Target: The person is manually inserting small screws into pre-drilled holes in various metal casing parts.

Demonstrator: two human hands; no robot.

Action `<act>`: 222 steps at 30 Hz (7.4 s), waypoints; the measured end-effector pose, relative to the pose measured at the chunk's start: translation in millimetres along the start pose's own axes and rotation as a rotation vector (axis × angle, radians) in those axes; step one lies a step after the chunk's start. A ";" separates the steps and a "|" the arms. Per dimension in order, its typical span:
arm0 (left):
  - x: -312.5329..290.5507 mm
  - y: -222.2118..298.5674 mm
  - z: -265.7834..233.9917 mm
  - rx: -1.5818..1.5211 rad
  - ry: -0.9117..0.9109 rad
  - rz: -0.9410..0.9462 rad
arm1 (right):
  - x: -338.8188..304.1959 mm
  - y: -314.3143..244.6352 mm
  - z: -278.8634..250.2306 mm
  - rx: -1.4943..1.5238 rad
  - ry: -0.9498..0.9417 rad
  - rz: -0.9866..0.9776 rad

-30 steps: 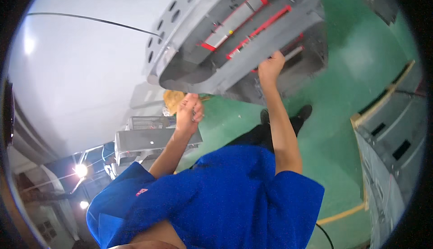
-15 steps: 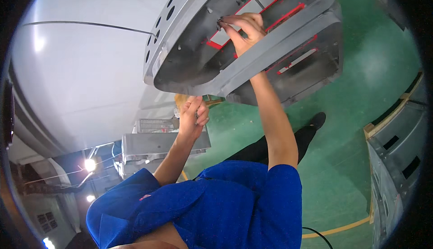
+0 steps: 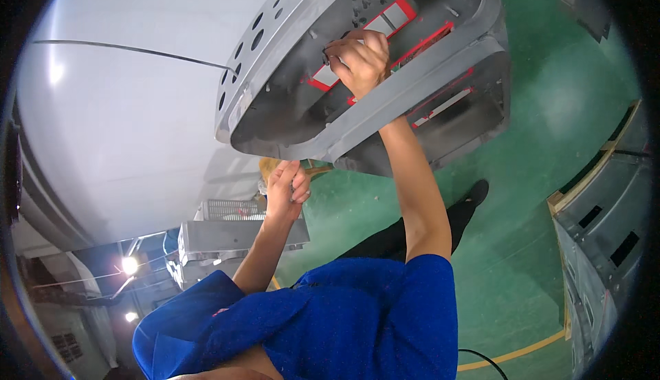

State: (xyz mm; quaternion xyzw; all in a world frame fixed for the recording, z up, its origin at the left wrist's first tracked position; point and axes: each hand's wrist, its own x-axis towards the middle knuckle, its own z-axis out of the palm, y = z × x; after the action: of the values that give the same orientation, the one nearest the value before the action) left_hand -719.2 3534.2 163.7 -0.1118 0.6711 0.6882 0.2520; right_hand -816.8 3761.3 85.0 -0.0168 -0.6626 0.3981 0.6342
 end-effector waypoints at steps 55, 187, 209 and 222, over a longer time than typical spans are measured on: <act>41.1 -50.9 215.2 -0.360 -0.388 -0.546 | -10.7 42.0 -254.5 0.099 0.298 1.067; -173.2 -227.5 -60.1 -0.110 -0.699 -1.002 | -187.8 -412.4 -307.3 -0.526 -0.584 0.358; -364.9 -287.2 62.6 0.608 -0.830 -0.641 | -214.8 -465.2 -509.8 -0.145 -0.293 1.189; -375.3 -293.7 61.7 0.470 -0.850 -0.622 | -220.1 -478.7 -506.8 -0.412 -0.282 0.890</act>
State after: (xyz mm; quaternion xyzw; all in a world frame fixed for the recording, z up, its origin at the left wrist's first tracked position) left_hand -243.6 3512.5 98.3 0.0414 0.5813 0.3987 0.7081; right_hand -110.2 3575.2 104.4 -0.3683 -0.7351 0.4892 0.2910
